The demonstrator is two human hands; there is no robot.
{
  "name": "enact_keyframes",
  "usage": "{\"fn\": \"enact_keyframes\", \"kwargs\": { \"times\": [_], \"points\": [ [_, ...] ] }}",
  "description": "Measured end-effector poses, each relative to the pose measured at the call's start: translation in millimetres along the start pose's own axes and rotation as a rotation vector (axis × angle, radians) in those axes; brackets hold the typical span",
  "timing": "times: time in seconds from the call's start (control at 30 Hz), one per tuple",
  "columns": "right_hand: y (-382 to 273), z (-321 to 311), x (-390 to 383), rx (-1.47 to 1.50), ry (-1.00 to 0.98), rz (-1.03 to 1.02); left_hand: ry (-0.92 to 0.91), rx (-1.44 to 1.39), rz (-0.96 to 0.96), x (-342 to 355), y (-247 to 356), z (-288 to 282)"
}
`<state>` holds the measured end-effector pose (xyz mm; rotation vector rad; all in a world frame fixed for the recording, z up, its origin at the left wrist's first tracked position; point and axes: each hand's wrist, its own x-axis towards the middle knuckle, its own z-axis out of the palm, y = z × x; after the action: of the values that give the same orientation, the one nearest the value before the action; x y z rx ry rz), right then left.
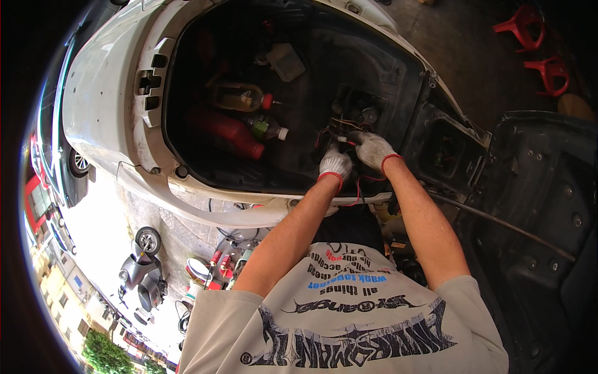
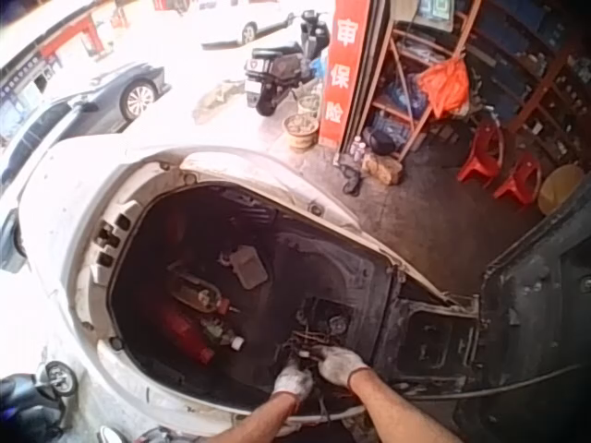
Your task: The person is repairing a scooter, working on the wiring and mechanical parts.
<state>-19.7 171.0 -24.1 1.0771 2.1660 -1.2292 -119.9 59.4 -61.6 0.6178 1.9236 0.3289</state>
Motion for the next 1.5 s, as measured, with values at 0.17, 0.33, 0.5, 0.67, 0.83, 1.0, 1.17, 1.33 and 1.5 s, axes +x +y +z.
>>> {"fn": "enact_keyframes", "kwargs": {
  "times": [0.17, 0.33, 0.5, 0.67, 0.83, 1.0, 1.17, 1.33, 1.5],
  "points": [
    [3.3, 2.0, 4.4, -0.002, 0.0, -0.022, -0.076, 0.03, -0.059, 1.5, 3.5, -3.9],
    [-1.3, -0.1, 4.0, -0.011, -0.017, -0.011, -0.046, 0.013, -0.047, -2.4, 5.5, -5.7],
    [-0.3, 0.3, 2.7, 0.014, -0.017, 0.0, -0.042, 0.001, -0.04, -3.7, 6.3, -5.6],
    [4.5, 5.5, 5.1, 0.008, -0.002, -0.015, -0.013, -0.005, -0.028, -0.3, 1.2, -1.4],
    [3.5, 2.0, 0.5, 0.016, 0.011, -0.044, -0.012, 0.01, 0.006, 0.4, -1.2, 0.2],
    [4.8, 0.8, -5.4, 0.064, 0.105, -0.035, -0.038, -0.008, -0.048, -3.4, 5.2, -3.6],
    [2.6, 0.2, -3.3, 0.013, 0.101, -0.05, -0.022, -0.017, -0.023, -3.6, 3.5, -3.8],
    [10.0, 6.7, 2.4, -0.01, 0.115, -0.057, -0.027, 0.0, -0.036, -2.6, 5.1, -3.1],
    [7.3, 6.6, 4.0, -0.021, 0.114, -0.078, -0.043, 0.026, -0.043, 2.7, -0.7, 0.1]
  ]
}}
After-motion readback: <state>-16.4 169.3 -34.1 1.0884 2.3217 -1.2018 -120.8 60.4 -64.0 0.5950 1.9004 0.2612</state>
